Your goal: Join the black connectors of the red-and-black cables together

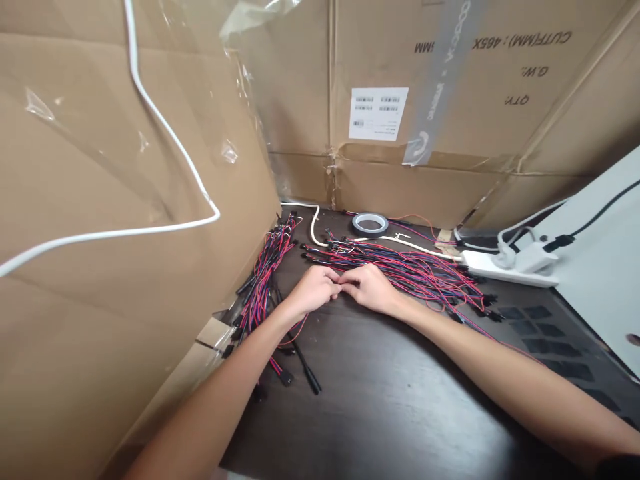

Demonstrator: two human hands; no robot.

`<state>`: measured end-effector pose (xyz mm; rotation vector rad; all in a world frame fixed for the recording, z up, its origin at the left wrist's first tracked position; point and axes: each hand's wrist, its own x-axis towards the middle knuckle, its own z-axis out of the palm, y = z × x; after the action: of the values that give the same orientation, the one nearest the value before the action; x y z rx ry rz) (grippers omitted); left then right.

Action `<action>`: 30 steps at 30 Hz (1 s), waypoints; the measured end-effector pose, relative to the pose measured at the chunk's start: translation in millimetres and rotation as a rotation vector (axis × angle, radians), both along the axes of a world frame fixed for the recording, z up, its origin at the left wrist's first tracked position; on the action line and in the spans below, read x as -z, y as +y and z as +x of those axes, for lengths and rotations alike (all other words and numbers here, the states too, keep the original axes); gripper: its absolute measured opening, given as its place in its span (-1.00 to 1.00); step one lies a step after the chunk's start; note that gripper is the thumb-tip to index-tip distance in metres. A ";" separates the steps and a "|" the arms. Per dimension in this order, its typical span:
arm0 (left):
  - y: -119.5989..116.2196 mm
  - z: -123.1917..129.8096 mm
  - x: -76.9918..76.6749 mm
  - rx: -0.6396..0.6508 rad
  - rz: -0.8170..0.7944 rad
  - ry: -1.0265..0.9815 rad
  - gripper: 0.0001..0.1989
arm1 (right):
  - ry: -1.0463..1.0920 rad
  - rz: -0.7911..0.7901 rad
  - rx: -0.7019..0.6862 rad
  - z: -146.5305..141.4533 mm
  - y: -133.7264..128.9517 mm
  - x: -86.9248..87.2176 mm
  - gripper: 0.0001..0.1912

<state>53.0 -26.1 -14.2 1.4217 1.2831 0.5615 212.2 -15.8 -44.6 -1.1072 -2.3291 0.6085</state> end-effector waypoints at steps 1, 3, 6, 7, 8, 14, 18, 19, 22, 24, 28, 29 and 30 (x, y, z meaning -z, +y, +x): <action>1.1 0.4 0.3 -0.007 0.014 0.005 -0.90 | -0.011 0.015 0.003 0.2 0.3 1.1 -0.80; 3.1 0.8 1.4 -0.016 0.031 0.016 -0.91 | -0.046 0.053 0.018 0.8 0.0 2.2 -0.80; 5.7 0.5 4.4 -0.017 0.052 0.044 -0.92 | -0.130 0.108 0.039 1.5 -1.8 0.8 -0.82; 6.3 0.1 5.3 -0.013 0.066 0.062 -0.91 | -0.173 0.119 0.045 1.7 -2.6 -0.2 -0.83; 6.7 -0.2 5.9 -0.009 0.079 0.079 -0.90 | -0.217 0.128 0.052 1.8 -3.3 -1.3 -0.83; 5.7 0.2 2.5 -0.015 0.092 0.101 -0.90 | -0.340 0.159 0.079 2.0 -5.4 -5.4 -0.85; 7.6 0.1 3.6 -0.006 0.136 0.101 -0.91 | -0.362 0.187 0.087 1.6 -5.0 -4.6 -0.83; 9.0 -0.8 5.0 0.000 0.149 0.101 -0.91 | -0.365 0.195 0.089 1.3 -4.9 -4.5 -0.84; 14.0 -5.1 9.6 0.039 0.189 0.104 -0.89 | -0.372 0.218 0.083 0.0 -4.5 -4.5 -0.84; 16.3 -8.1 11.3 0.073 0.212 0.118 -0.87 | -0.386 0.245 0.086 -1.1 -4.0 -4.5 -0.83; 16.3 -9.4 11.1 0.134 0.234 0.140 -0.86 | -0.416 0.282 0.124 -3.0 -3.6 -4.0 -0.84; 15.8 -8.8 10.9 0.144 0.236 0.137 -0.86 | -0.415 0.285 0.130 -3.4 -3.8 -3.9 -0.84; 15.2 -8.2 10.9 0.152 0.237 0.131 -0.86 | -0.413 0.287 0.132 -3.7 -4.2 -3.9 -0.84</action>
<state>44.9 -10.9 -25.0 1.7619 1.2278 0.5383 208.5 -20.1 -40.7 -1.3294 -2.5481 -0.0119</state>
